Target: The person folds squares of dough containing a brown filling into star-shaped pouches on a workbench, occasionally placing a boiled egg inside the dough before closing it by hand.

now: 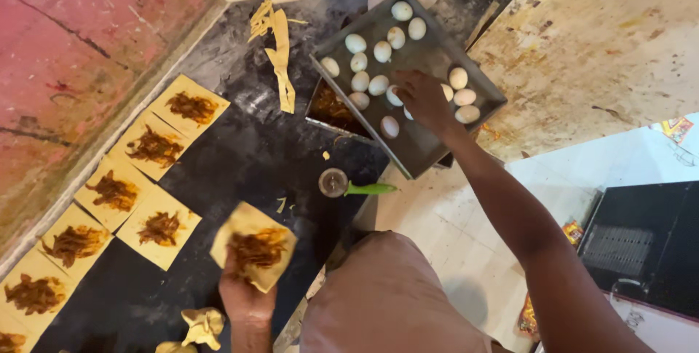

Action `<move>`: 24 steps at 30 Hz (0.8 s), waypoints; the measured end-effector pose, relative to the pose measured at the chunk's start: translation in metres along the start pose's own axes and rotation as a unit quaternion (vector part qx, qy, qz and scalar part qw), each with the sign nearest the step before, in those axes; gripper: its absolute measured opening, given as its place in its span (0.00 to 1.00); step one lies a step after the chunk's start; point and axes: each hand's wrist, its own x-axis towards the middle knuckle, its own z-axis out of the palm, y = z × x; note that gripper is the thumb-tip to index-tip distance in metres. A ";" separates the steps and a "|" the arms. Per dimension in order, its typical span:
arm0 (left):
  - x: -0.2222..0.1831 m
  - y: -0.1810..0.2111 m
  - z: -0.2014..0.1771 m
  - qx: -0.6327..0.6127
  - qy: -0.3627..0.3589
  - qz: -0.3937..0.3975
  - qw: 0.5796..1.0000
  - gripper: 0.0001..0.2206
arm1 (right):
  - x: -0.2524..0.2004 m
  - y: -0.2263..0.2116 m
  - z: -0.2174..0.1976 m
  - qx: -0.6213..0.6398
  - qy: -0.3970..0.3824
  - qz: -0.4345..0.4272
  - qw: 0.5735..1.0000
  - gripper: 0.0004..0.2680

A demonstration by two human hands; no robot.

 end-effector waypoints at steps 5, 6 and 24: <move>0.003 -0.019 0.020 0.022 0.048 0.000 0.999 0.20 | 0.027 0.005 0.025 -0.025 -0.017 -0.104 0.994 0.17; 0.000 -0.025 0.019 0.018 0.045 0.010 0.999 0.20 | 0.030 0.004 0.032 -0.054 -0.008 -0.103 0.993 0.17; -0.028 -0.039 0.032 -0.060 0.076 0.038 0.995 0.19 | -0.030 -0.122 0.059 0.425 -0.266 -0.080 0.862 0.14</move>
